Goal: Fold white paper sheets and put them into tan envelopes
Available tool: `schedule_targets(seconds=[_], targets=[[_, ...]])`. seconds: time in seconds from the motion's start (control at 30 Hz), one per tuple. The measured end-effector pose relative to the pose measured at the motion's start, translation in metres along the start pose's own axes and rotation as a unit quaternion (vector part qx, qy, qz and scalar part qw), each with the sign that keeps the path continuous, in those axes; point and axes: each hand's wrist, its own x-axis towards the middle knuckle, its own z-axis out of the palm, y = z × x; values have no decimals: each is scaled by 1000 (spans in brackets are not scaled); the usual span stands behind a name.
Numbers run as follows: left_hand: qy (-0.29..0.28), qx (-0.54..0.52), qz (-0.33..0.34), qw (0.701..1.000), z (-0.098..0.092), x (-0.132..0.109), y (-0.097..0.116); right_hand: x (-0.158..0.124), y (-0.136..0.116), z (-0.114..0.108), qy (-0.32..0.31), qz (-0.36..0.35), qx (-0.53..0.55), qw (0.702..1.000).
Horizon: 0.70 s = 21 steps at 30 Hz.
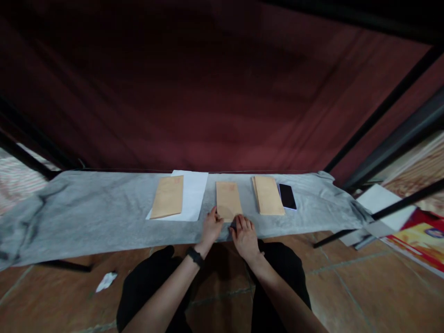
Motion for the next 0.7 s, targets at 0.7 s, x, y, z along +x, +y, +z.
schedule_targets(seconds=[0.7], targets=[[-22,-171,8,985,-36,18,13,57,90,-23,215,389,672,592]])
